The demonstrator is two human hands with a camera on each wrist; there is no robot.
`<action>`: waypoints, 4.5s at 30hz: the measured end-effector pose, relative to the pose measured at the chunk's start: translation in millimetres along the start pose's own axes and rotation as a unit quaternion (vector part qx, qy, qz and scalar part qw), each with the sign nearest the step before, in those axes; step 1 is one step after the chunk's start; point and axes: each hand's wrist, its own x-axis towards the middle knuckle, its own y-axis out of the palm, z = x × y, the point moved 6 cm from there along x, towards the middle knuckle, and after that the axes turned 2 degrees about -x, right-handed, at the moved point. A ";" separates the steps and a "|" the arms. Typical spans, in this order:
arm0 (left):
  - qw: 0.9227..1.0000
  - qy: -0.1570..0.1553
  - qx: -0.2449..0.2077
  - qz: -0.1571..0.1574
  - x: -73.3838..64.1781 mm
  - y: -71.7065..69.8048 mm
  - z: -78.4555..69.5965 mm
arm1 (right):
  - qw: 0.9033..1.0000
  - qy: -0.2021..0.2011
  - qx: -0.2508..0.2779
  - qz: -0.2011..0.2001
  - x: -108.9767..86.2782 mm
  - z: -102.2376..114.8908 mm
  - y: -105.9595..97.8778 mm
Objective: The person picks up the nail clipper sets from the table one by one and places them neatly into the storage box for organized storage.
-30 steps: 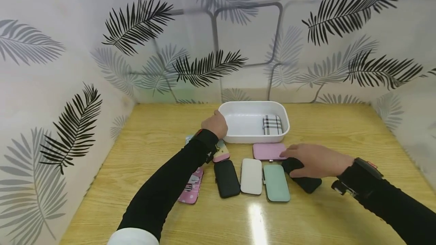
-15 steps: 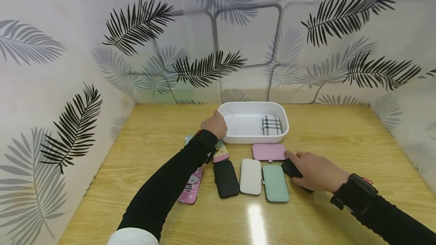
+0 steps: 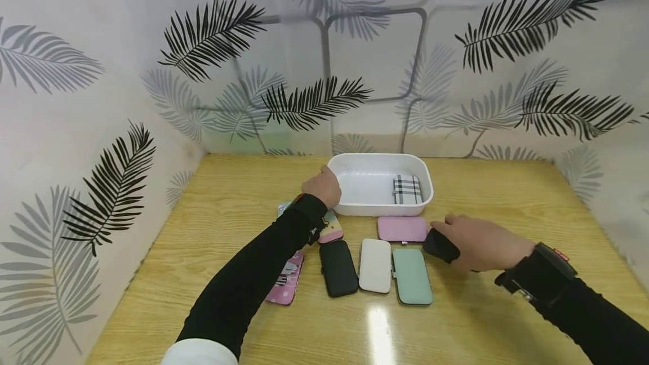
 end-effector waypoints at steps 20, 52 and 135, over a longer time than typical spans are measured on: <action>1.000 0.010 0.006 -0.016 -3.9 -3.1 4.6 | 0.996 -0.064 0.048 -0.039 90.5 9.5 -80.4; 1.000 0.017 -0.011 -0.021 0.5 4.5 -0.6 | 0.991 -0.133 0.002 0.025 216.6 16.7 0.9; 1.000 0.001 -0.003 -0.018 6.0 2.2 1.8 | 0.980 -0.157 0.067 -0.100 46.8 48.3 -7.0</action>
